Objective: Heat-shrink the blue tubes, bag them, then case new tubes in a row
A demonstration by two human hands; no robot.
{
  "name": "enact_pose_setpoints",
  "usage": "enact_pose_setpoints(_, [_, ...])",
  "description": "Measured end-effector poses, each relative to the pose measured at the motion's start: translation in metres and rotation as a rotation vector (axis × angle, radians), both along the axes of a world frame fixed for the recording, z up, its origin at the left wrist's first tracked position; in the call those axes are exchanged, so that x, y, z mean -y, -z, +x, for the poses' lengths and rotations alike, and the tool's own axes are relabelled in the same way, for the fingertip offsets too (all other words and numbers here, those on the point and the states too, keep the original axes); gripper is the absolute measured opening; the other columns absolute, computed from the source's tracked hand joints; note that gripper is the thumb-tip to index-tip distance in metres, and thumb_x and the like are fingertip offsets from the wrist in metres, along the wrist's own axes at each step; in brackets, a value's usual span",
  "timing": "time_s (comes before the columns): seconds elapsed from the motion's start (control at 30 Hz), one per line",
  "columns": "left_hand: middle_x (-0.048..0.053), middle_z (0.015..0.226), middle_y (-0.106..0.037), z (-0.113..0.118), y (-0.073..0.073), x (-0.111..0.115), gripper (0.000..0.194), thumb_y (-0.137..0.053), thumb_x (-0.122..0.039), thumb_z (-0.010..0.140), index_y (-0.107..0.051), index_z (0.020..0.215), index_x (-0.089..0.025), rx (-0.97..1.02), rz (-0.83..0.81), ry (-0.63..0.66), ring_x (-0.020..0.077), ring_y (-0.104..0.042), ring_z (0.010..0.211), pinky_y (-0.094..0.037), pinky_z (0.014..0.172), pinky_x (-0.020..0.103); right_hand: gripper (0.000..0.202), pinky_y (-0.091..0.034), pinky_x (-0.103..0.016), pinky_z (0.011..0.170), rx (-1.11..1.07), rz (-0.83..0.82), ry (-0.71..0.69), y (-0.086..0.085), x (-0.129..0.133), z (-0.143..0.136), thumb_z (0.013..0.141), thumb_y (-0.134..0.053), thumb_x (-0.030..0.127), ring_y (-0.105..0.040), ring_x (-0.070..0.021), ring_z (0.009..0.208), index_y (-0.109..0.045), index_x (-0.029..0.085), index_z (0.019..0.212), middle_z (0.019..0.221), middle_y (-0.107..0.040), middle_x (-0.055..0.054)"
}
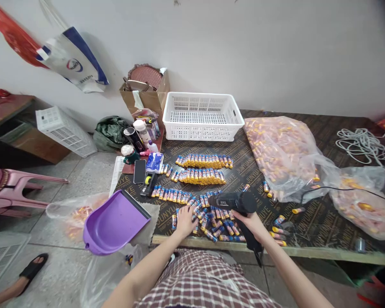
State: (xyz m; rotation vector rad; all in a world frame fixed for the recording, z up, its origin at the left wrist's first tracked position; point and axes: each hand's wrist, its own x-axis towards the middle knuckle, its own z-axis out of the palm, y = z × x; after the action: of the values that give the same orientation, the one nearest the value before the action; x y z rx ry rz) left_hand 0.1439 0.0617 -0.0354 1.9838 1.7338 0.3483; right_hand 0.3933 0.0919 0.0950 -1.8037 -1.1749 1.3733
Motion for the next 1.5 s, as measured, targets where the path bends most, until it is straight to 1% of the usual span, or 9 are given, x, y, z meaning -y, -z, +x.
enact_pose_setpoints(0.1, [0.009,0.114,-0.052,-0.027,-0.001,0.016,0.038,-0.052,-0.027,0.077,-0.05,0.114,-0.02,0.073,0.097,-0.109,0.0231,-0.046,0.108,-0.035,0.095,0.039,0.042,-0.045,-0.041,0.09,-0.014,0.064,-0.092,0.004,-0.005,-0.023,0.065,-0.07,0.042,-0.06,-0.0266,0.098,-0.065,0.016,0.097,0.099,-0.068,-0.009])
enact_pose_setpoints(0.23, [0.009,0.108,-0.054,-0.07,0.001,0.026,0.027,-0.046,-0.02,0.079,-0.054,0.105,-0.019,0.082,0.126,-0.348,0.0224,-0.049,0.105,-0.039,0.091,0.039,0.044,-0.044,-0.042,0.092,0.001,0.082,-0.234,0.01,-0.015,-0.049,0.067,-0.068,0.043,-0.059,-0.0272,0.101,-0.065,0.016,0.101,0.107,-0.066,-0.01])
enact_pose_setpoints(0.47, [0.009,0.105,-0.055,-0.124,-0.001,-0.001,0.027,-0.043,-0.016,0.079,-0.055,0.103,-0.017,0.058,0.142,-0.532,0.0224,-0.05,0.103,-0.04,0.09,0.037,0.042,-0.043,-0.043,0.093,-0.009,0.207,-0.305,0.017,-0.036,-0.09,0.067,-0.067,0.043,-0.059,-0.0257,0.101,-0.065,0.014,0.097,0.101,-0.068,-0.011])
enact_pose_setpoints(0.57, [0.01,0.105,-0.055,-0.121,-0.002,-0.026,0.029,-0.044,-0.017,0.079,-0.056,0.105,-0.017,0.036,0.048,-0.487,0.0223,-0.05,0.103,-0.039,0.091,0.035,0.045,-0.044,-0.043,0.092,0.028,0.188,-0.337,0.011,-0.036,-0.087,0.065,-0.068,0.042,-0.06,-0.0262,0.098,-0.065,0.013,0.099,0.103,-0.067,-0.011])
enact_pose_setpoints(0.7, [0.014,0.115,-0.051,-0.09,0.001,-0.057,0.045,-0.052,-0.034,0.078,-0.049,0.118,-0.016,-0.045,-0.109,-0.392,0.0261,-0.046,0.109,-0.037,0.089,0.037,0.044,-0.045,-0.043,0.091,0.1,0.117,-0.348,0.001,-0.02,-0.057,0.063,-0.07,0.041,-0.06,-0.0276,0.098,-0.066,0.015,0.099,0.103,-0.068,-0.009])
enact_pose_setpoints(0.83, [0.019,0.12,-0.044,-0.054,0.006,-0.075,0.086,-0.063,-0.055,0.061,-0.033,0.132,-0.018,-0.206,-0.206,-0.484,0.0345,-0.042,0.111,-0.032,0.089,0.044,0.042,-0.046,-0.043,0.089,0.15,0.105,-0.282,-0.007,-0.001,-0.031,0.063,-0.07,0.041,-0.062,-0.0279,0.094,-0.067,0.016,0.095,0.099,-0.069,-0.008])
enact_pose_setpoints(0.93, [0.018,0.117,-0.045,-0.037,0.007,-0.08,0.091,-0.066,-0.054,0.057,-0.03,0.133,-0.019,-0.261,-0.253,-0.5,0.0349,-0.041,0.111,-0.029,0.09,0.045,0.04,-0.046,-0.043,0.09,0.186,0.109,-0.237,-0.008,0.005,-0.024,0.065,-0.068,0.043,-0.062,-0.0273,0.094,-0.067,0.016,0.095,0.1,-0.069,-0.009])
enact_pose_setpoints(1.2, [0.013,0.108,-0.051,-0.028,0.013,-0.065,0.066,-0.061,-0.035,0.068,-0.034,0.127,-0.02,-0.16,-0.272,-0.484,0.0256,-0.052,0.1,-0.038,0.079,0.031,0.047,-0.044,-0.044,0.093,0.142,0.104,-0.2,0.006,-0.01,-0.032,0.067,-0.066,0.047,-0.058,-0.0282,0.104,-0.064,0.016,0.103,0.106,-0.067,-0.01])
enact_pose_setpoints(1.5, [0.012,0.112,-0.052,-0.058,0.007,-0.02,0.062,-0.056,-0.033,0.075,-0.028,0.13,-0.022,-0.024,-0.369,-0.505,0.0233,-0.056,0.099,-0.041,0.076,0.029,0.044,-0.045,-0.043,0.091,0.025,0.175,-0.34,0.017,-0.038,-0.092,0.065,-0.068,0.043,-0.061,-0.0267,0.097,-0.064,0.014,0.098,0.103,-0.067,-0.011])
